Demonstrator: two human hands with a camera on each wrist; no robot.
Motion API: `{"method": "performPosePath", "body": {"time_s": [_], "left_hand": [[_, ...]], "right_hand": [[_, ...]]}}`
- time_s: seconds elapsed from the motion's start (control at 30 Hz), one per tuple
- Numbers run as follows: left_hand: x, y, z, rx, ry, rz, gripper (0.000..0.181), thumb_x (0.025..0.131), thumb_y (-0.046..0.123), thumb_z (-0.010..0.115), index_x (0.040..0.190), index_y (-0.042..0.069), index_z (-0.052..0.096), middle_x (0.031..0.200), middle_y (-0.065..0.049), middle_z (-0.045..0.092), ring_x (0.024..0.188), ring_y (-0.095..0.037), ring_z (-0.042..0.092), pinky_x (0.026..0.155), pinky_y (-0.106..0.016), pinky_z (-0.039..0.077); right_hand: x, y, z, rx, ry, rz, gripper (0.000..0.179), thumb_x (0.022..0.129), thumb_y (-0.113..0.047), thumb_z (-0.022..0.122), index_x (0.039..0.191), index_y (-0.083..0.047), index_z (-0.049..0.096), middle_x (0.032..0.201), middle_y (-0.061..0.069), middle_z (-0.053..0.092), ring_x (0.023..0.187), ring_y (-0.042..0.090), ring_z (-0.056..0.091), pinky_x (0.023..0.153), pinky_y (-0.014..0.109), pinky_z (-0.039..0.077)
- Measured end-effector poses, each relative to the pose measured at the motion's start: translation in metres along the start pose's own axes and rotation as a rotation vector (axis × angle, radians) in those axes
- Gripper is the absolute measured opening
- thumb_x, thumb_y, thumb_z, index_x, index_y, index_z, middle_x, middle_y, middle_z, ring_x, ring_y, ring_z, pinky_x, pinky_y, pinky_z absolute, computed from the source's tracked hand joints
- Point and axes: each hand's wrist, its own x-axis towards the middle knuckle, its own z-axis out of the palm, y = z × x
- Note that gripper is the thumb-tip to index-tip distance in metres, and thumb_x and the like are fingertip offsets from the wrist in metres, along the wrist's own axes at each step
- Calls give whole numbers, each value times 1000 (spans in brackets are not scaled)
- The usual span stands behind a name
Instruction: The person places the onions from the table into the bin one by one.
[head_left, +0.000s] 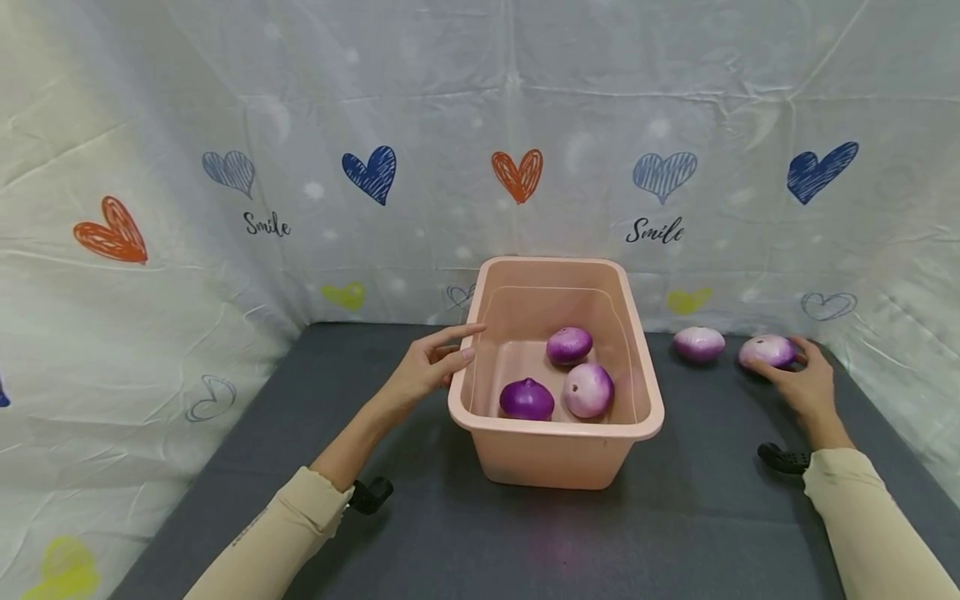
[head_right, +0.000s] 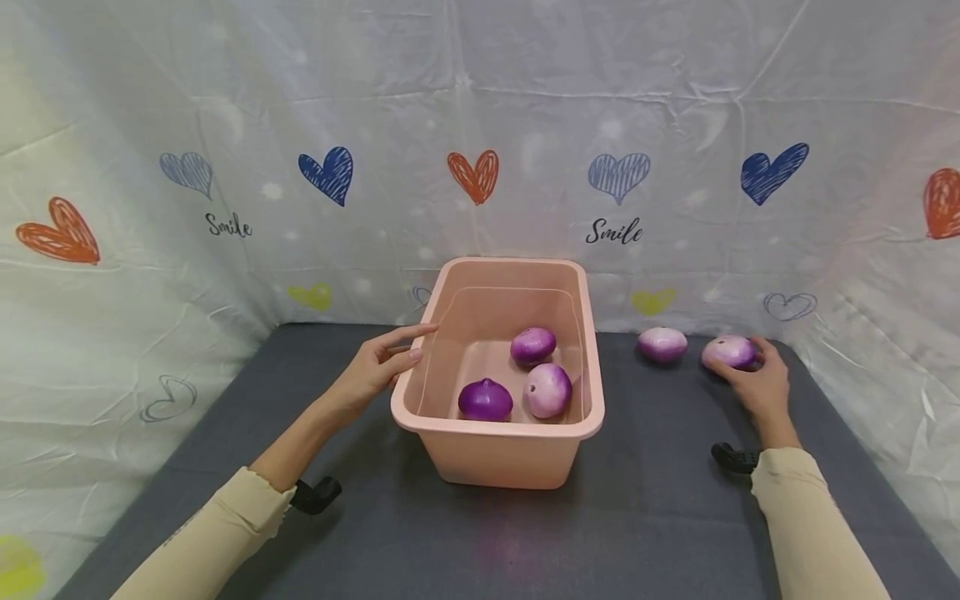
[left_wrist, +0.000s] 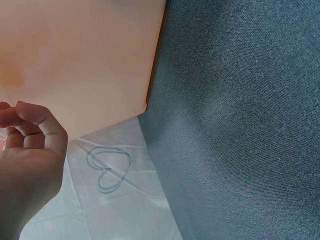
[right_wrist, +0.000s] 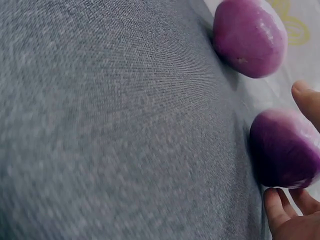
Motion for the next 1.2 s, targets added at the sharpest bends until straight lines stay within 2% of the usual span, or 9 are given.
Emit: {"method": "performPosePath", "body": {"time_s": [0.2, 0.43, 0.67, 0.73, 0.9, 1.0, 1.1, 1.2], "left_hand": [[0, 3, 0, 18, -1, 5, 46, 104, 24, 61, 149, 16, 55, 117, -26, 65, 72, -20, 55, 68, -35, 51], [0, 1, 0, 9, -7, 13, 46, 104, 22, 60, 149, 16, 55, 115, -28, 65, 72, -19, 53, 67, -33, 48], [1, 0, 0, -3, -7, 14, 46, 104, 22, 61, 149, 15, 55, 117, -31, 63, 69, -18, 53, 65, -32, 49], [1, 0, 0, 1, -7, 12, 46, 104, 22, 61, 149, 15, 55, 117, -27, 65, 71, -19, 55, 66, -34, 50], [0, 1, -1, -4, -13, 13, 47, 104, 23, 61, 149, 15, 54, 118, -16, 68, 76, -21, 60, 67, -33, 53], [0, 1, -1, -18, -18, 18, 46, 104, 23, 60, 149, 15, 55, 117, -18, 68, 78, -22, 60, 67, -32, 53], [0, 1, -1, -29, -20, 21, 46, 104, 22, 61, 149, 16, 55, 117, -20, 68, 82, -23, 62, 68, -32, 54], [1, 1, -1, -33, -21, 24, 47, 103, 23, 62, 149, 14, 55, 117, -19, 68, 87, -25, 64, 69, -33, 55]], "right_hand": [[4, 3, 4, -11, 18, 1, 88, 92, -28, 77, 158, 3, 28, 149, 35, 40, 130, 45, 42, 84, 24, 39], [2, 2, 4, -21, 41, 11, 88, 91, -32, 79, 157, 2, 32, 149, 32, 42, 129, 43, 44, 83, 24, 40], [-5, 3, -1, -21, 36, -27, 84, 90, -33, 80, 153, 3, 38, 138, 32, 49, 108, 31, 48, 68, 17, 38], [-7, 3, -2, -13, 27, -29, 84, 90, -34, 80, 152, 4, 38, 137, 32, 49, 106, 28, 47, 67, 15, 39], [-11, -1, -6, 35, -7, -9, 85, 91, -35, 78, 154, 4, 35, 143, 32, 44, 113, 31, 45, 68, 14, 39], [-13, -3, -9, 68, -34, 5, 85, 93, -35, 76, 156, 2, 33, 147, 33, 39, 120, 32, 44, 71, 13, 40], [-15, -3, -13, 100, -60, 13, 84, 94, -34, 76, 156, 1, 33, 148, 32, 37, 118, 24, 46, 72, 11, 42], [-18, -4, -16, 146, -87, 15, 81, 94, -30, 77, 156, -1, 34, 143, 30, 39, 107, 10, 51, 72, 11, 46]]}}
